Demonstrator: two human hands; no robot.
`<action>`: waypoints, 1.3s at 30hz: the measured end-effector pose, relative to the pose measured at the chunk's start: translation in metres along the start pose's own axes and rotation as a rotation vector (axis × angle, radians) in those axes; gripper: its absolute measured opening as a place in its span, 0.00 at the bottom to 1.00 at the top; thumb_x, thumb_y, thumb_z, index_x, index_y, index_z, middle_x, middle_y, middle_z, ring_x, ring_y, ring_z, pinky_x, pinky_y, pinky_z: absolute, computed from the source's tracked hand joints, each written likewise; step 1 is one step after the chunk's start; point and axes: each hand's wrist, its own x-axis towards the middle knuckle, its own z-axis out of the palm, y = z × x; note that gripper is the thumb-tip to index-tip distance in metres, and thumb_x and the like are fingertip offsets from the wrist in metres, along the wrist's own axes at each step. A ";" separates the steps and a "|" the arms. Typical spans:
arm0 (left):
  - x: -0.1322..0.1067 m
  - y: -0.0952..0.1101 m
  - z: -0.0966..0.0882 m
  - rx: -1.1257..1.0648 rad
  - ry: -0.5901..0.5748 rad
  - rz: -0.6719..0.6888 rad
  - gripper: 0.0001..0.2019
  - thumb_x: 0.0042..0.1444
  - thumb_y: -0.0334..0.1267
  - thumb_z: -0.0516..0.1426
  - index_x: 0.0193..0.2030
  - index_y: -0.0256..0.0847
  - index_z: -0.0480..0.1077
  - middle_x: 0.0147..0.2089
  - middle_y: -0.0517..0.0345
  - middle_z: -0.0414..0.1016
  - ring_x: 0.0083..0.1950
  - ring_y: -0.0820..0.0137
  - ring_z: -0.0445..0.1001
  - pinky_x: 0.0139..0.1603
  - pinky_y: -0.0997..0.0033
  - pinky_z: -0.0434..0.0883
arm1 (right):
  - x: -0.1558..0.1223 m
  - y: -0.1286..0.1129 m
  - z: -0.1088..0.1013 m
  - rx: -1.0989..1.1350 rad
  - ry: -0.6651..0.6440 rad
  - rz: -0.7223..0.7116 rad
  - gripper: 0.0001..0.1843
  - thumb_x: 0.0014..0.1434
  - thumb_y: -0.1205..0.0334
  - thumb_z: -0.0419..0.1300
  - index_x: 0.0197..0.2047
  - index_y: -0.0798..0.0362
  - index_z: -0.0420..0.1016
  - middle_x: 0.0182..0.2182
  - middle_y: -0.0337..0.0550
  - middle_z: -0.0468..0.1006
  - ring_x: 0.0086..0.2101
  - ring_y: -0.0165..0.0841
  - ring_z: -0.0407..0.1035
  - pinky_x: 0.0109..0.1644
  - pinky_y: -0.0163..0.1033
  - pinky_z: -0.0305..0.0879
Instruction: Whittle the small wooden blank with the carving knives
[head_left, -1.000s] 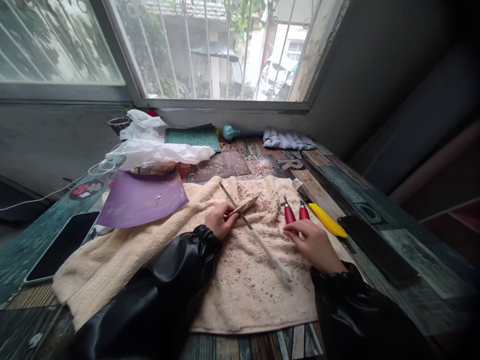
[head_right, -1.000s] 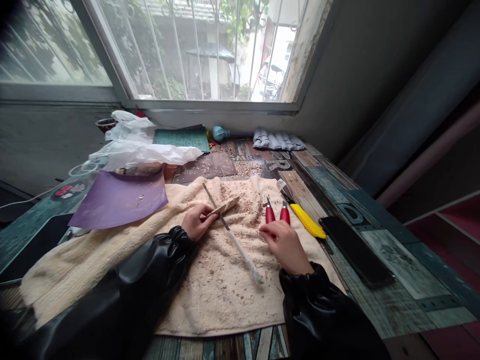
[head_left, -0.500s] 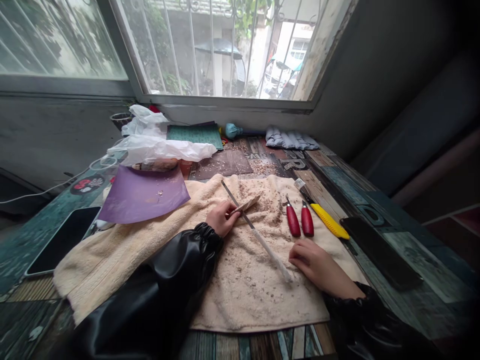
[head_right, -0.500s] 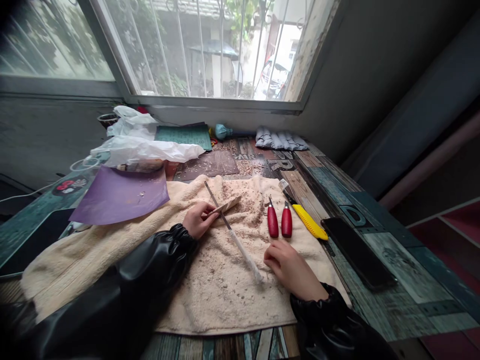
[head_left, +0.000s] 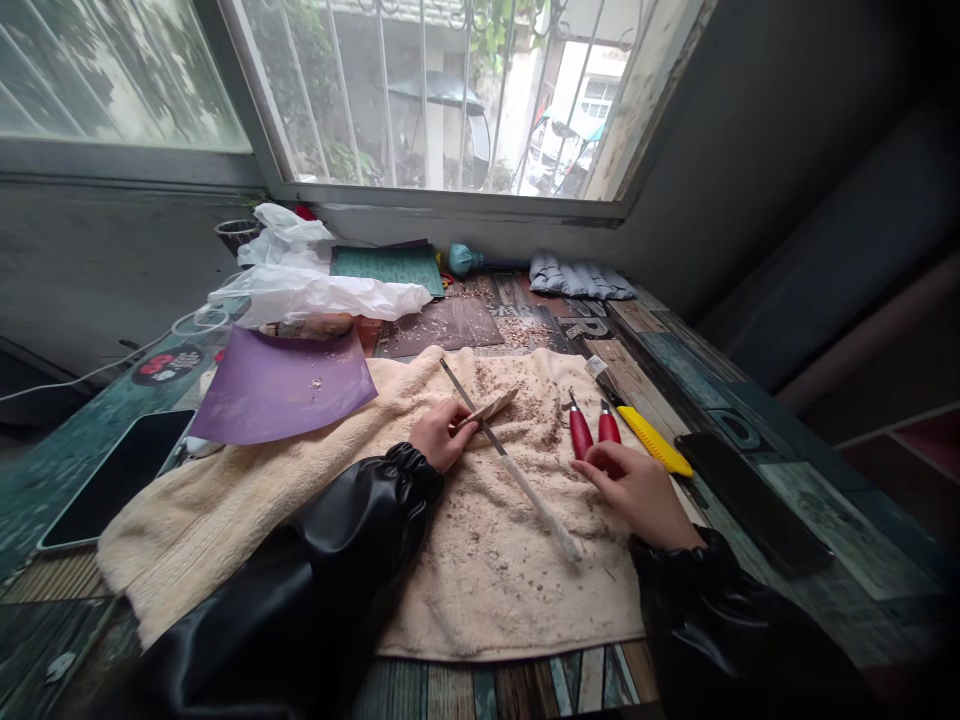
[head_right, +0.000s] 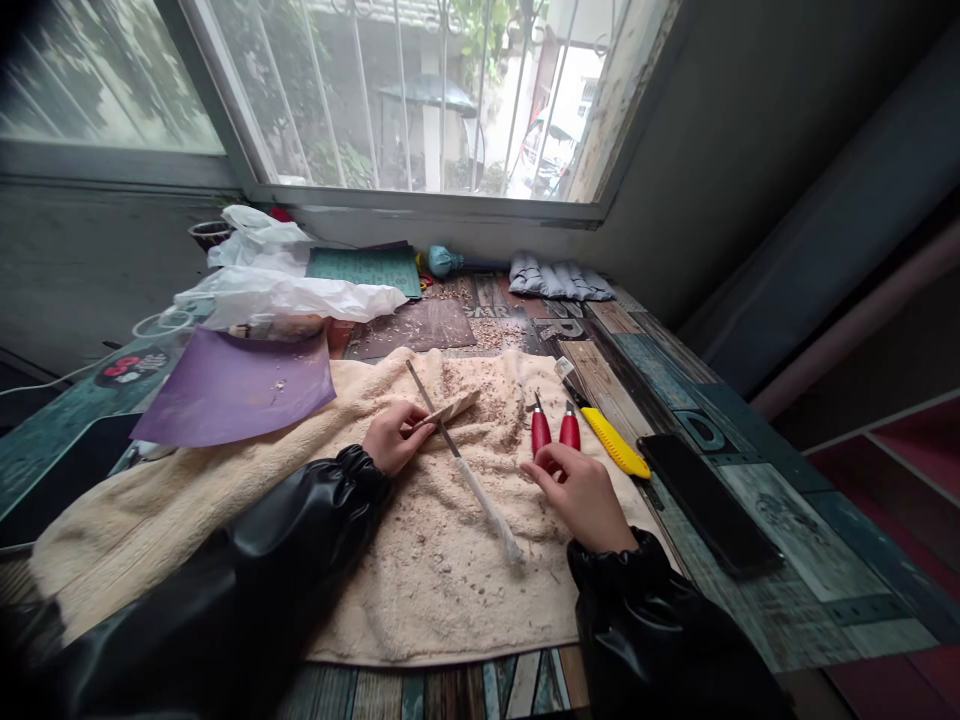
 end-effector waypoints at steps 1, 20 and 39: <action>0.000 0.000 0.000 0.002 0.004 -0.001 0.06 0.49 0.40 0.54 0.31 0.39 0.66 0.29 0.59 0.68 0.28 0.74 0.67 0.28 0.75 0.68 | -0.003 0.002 -0.001 -0.019 -0.047 -0.010 0.12 0.50 0.52 0.53 0.26 0.52 0.68 0.23 0.39 0.72 0.24 0.29 0.65 0.28 0.34 0.61; -0.001 -0.003 0.001 0.021 -0.007 0.004 0.06 0.50 0.40 0.53 0.31 0.40 0.66 0.29 0.59 0.68 0.29 0.74 0.67 0.28 0.75 0.68 | 0.005 0.000 0.001 0.041 -0.056 0.056 0.09 0.52 0.55 0.52 0.33 0.51 0.65 0.26 0.39 0.72 0.27 0.30 0.68 0.31 0.34 0.62; -0.001 -0.002 0.001 0.011 0.005 0.001 0.06 0.49 0.40 0.54 0.31 0.39 0.66 0.30 0.59 0.68 0.29 0.75 0.67 0.28 0.76 0.69 | -0.052 0.010 0.006 0.002 -0.446 -0.100 0.13 0.55 0.57 0.49 0.33 0.51 0.73 0.31 0.43 0.71 0.33 0.31 0.66 0.37 0.35 0.62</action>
